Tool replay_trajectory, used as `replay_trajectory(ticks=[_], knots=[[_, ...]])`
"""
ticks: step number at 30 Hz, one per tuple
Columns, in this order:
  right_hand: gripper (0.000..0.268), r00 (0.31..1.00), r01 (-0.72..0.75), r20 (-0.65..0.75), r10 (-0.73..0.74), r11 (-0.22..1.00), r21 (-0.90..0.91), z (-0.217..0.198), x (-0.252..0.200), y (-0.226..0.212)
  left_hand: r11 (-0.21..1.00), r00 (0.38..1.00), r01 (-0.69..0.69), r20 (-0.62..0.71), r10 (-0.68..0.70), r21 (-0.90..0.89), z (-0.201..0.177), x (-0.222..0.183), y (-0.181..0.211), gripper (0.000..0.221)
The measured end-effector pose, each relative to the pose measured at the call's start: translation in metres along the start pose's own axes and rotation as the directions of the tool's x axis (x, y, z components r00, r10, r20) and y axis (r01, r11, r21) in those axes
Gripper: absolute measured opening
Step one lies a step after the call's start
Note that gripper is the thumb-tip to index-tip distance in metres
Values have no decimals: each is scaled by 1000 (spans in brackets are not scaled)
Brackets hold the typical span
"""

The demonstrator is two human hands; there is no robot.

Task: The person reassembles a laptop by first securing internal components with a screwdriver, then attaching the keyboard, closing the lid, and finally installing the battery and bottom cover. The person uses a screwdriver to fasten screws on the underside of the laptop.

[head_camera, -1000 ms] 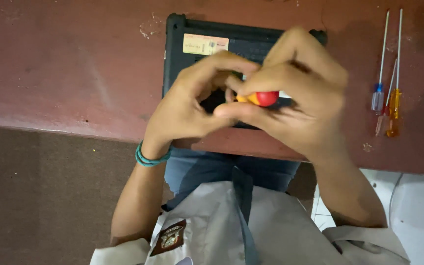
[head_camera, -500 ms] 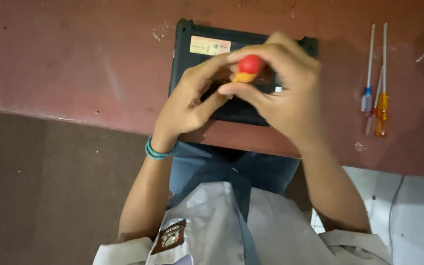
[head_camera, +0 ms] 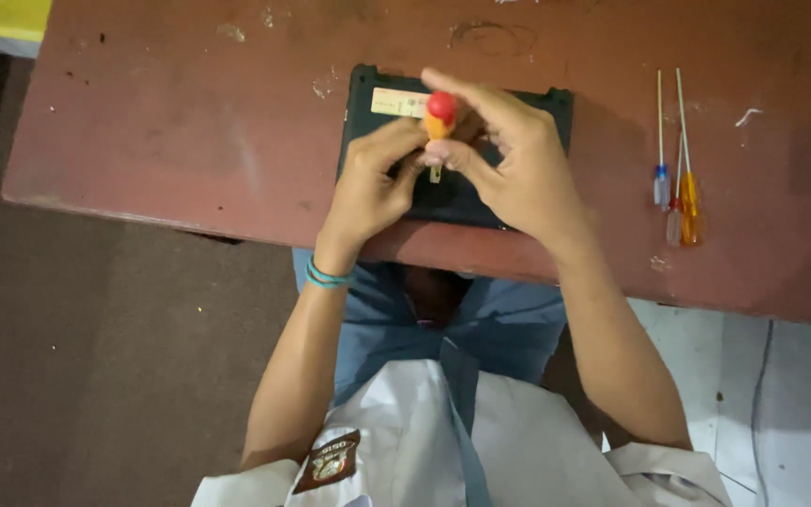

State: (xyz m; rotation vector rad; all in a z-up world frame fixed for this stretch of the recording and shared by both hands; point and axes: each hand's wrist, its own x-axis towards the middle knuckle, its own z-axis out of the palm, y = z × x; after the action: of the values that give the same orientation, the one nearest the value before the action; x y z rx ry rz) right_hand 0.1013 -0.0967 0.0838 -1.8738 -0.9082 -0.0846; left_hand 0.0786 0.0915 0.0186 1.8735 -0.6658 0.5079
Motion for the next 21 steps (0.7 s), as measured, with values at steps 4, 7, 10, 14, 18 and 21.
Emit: replay_trajectory(ticks=[4, 7, 10, 14, 18, 21], knots=[[22, 994, 69, -81, -73, 996, -49, 9, 3, 16, 980, 979, 198, 44, -198, 11, 4, -10, -6, 45], [36, 976, 83, -201, -80, 997, 7, 19, 2, 31, 971, 989, 142, -22, -149, -191, 1, 0, 8, 35], [34, 968, 79, -245, -54, 993, 91, 25, 0, 33, 980, 993, 89, -56, -100, -176, -4, 7, 16, 26], [33, 974, 79, -217, -63, 995, 66, 11, 4, 39, 982, 987, 113, -92, -128, -153, -2, 11, 13, 27], [36, 962, -34, -264, 73, 988, 150, -6, -8, 58, 953, 964, 189, -138, -225, -236, 6, 11, 11, 35], [32, 806, 70, -557, 201, 901, 427, -16, -40, 85, 949, 938, 310, -149, -314, -53, -8, 14, 22, 19]])
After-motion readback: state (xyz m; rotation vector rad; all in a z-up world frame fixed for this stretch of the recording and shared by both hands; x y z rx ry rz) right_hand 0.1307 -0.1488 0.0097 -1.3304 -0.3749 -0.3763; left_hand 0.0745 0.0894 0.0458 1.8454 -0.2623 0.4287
